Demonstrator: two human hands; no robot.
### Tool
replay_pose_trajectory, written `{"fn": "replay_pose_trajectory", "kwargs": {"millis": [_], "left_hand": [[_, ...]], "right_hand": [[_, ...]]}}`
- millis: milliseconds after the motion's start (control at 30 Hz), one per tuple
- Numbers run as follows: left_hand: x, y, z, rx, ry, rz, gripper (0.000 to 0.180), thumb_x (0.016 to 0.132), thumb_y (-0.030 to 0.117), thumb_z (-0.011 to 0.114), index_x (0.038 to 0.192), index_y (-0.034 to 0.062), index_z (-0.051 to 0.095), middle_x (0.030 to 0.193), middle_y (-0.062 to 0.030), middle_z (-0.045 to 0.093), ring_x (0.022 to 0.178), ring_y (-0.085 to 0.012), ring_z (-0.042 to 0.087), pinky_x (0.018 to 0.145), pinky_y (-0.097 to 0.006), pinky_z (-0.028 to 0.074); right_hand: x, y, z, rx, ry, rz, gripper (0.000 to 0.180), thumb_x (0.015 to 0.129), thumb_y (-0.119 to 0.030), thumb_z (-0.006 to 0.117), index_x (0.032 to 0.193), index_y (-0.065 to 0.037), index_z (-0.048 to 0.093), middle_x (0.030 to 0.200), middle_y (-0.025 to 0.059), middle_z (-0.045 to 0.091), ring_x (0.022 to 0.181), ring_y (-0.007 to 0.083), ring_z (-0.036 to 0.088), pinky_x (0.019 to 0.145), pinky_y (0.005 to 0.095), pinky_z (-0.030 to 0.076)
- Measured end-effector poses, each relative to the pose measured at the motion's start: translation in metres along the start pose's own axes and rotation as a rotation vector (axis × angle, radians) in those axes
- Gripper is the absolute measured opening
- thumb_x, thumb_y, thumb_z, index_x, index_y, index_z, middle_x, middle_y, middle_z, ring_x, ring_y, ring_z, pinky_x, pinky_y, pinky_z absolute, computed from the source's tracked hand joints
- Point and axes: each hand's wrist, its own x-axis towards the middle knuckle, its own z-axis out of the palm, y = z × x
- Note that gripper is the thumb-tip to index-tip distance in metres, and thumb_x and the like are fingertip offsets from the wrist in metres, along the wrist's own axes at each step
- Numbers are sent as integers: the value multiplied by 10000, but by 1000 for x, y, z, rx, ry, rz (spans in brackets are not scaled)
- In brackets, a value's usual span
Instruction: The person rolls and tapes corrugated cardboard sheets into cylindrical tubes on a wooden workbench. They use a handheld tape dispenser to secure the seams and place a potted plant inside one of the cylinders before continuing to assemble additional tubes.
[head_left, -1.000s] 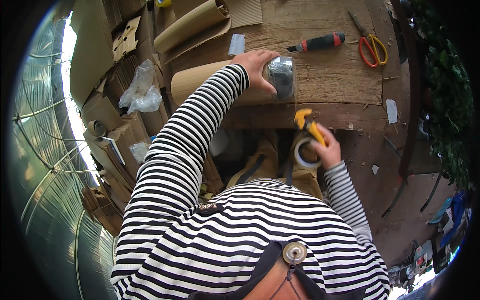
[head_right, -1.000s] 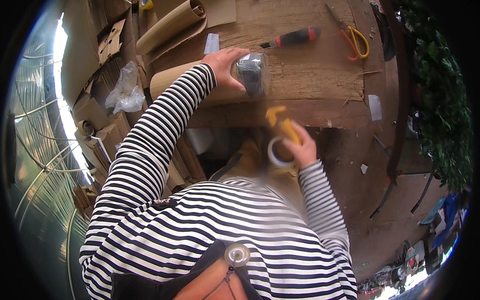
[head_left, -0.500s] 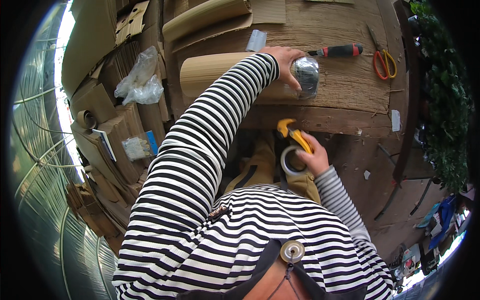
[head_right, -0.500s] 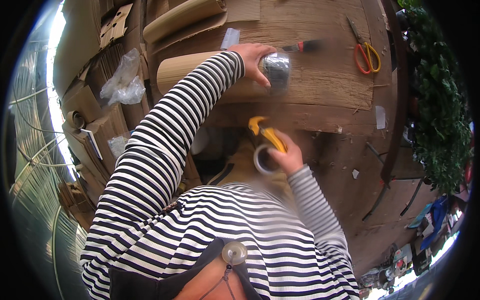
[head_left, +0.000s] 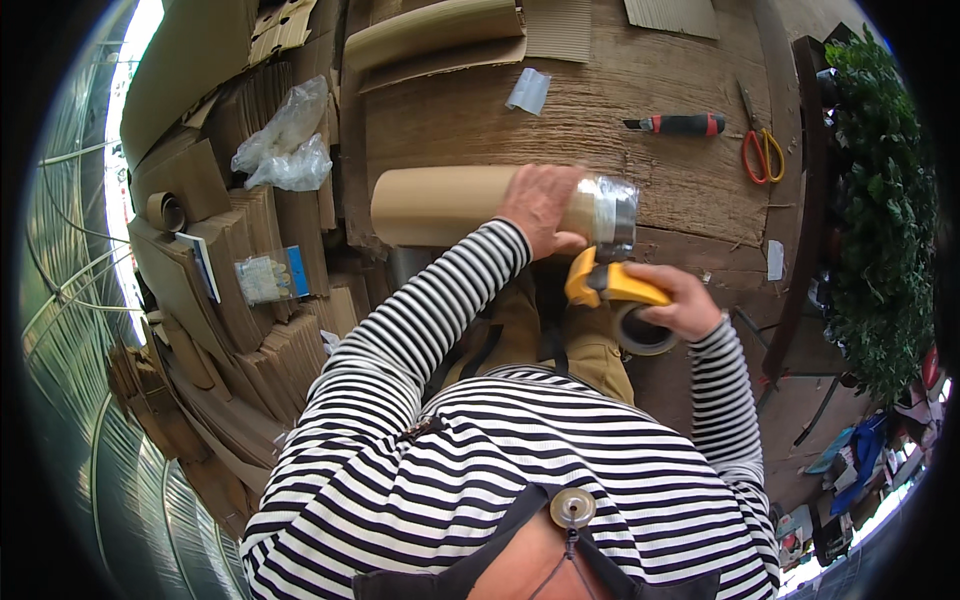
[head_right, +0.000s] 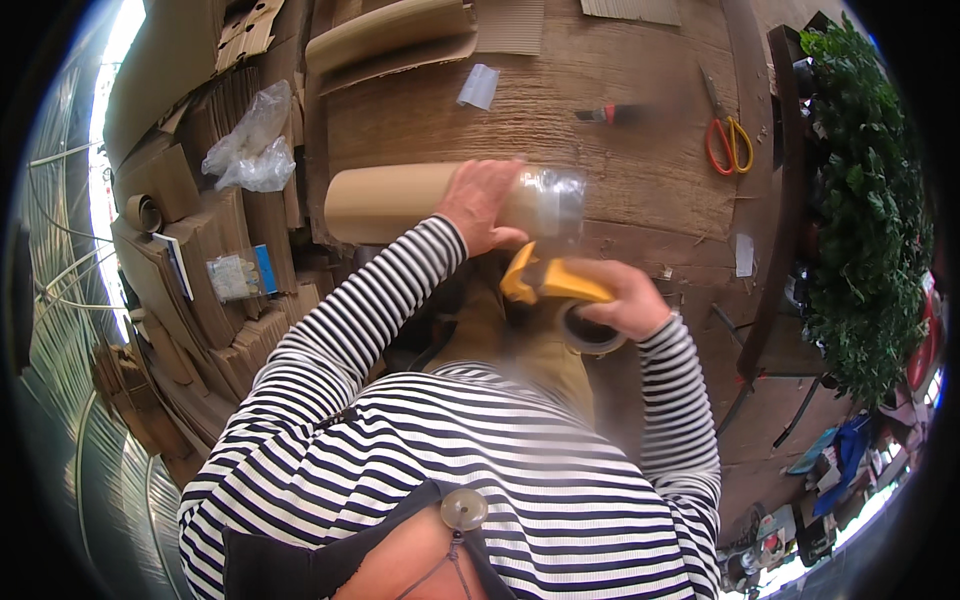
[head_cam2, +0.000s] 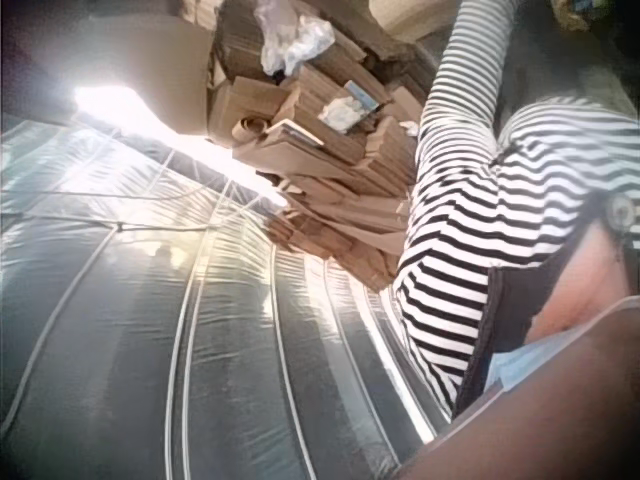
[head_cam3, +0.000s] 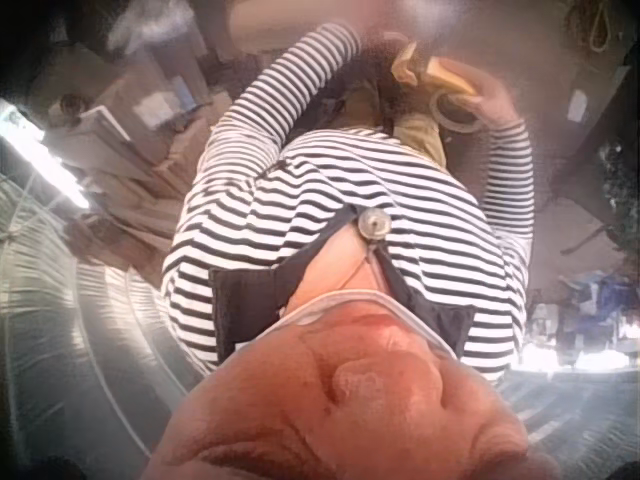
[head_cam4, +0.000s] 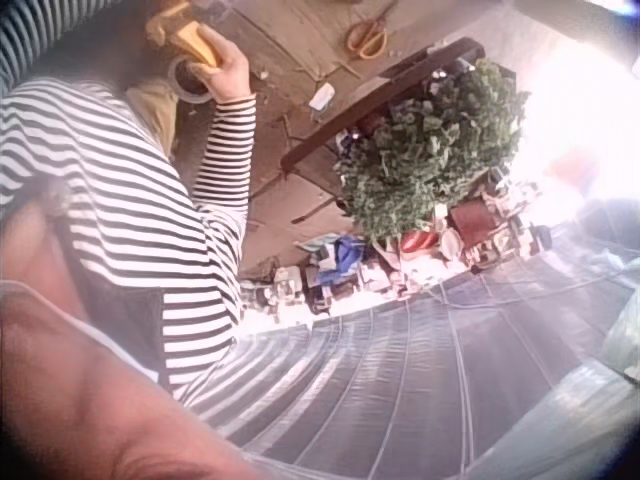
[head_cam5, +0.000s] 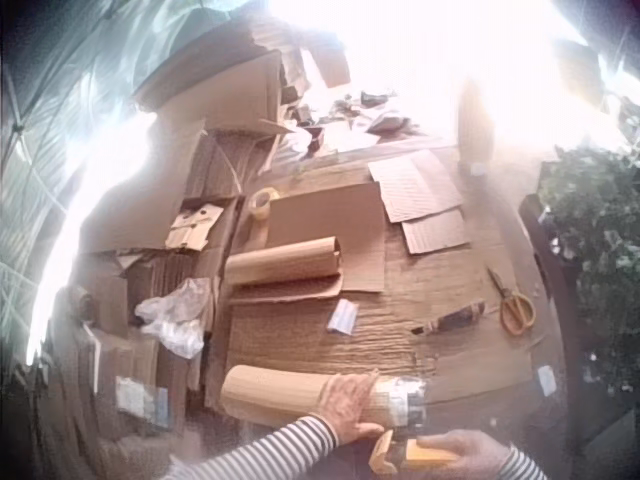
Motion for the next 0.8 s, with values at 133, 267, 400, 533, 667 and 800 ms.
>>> {"fn": "replay_pose_trajectory", "kwargs": {"millis": [133, 267, 400, 533, 667, 800], "left_hand": [[-54, 10, 10, 136, -97, -232, 1347, 610, 685, 870, 1596, -8, 267, 1624, -214, 318, 1550, -348, 233, 1264, -573, 118], [-77, 11, 38, 145, 72, -160, 1359, 594, 670, 887, 1590, -4, 253, 1612, -219, 310, 1546, -363, 229, 1258, -604, 110], [-91, 14, 54, 78, 94, -237, 1347, 591, 647, 899, 1585, 24, 238, 1617, -199, 296, 1541, -352, 233, 1257, -612, 103], [-94, 16, 54, 112, 130, -223, 1310, 586, 639, 903, 1572, 49, 274, 1622, -179, 298, 1541, -341, 235, 1256, -613, 110], [-59, 34, 37, 220, -13, -97, 1287, 571, 607, 918, 1575, 73, 314, 1649, -143, 287, 1551, -354, 225, 1240, -630, 147], [-14, 36, 13, 149, -180, -75, 1241, 576, 589, 926, 1555, 66, 371, 1621, -131, 370, 1531, -331, 299, 1225, -600, 229]], "right_hand": [[10, -51, -56, 197, 155, -145, 675, 798, 23, 756, 1443, 42, 559, 1489, 162, 573, 1362, 263, 569, 1176, 392, 437], [101, -101, -59, -495, 59, -254, 649, 805, -49, 805, 1427, -109, 628, 1160, 121, 672, 1107, 237, 684, 989, 344, 563], [142, -160, -27, -1247, -422, 144, 593, 828, -196, 739, 1408, -284, 655, 1203, 52, 753, 1076, 246, 722, 937, 367, 584], [132, -153, -57, -1318, -506, 173, 554, 838, -253, 726, 1386, -308, 662, 1211, 33, 751, 1081, 254, 719, 929, 388, 584], [111, -124, -72, -1228, -291, 152, 518, 841, -211, 733, 1344, -325, 681, 1186, 34, 752, 1098, 275, 712, 929, 407, 580], [88, -88, -99, -945, -89, 240, 555, 835, -221, 778, 1371, -310, 666, 1237, 55, 740, 1100, 284, 709, 967, 388, 569]]}}
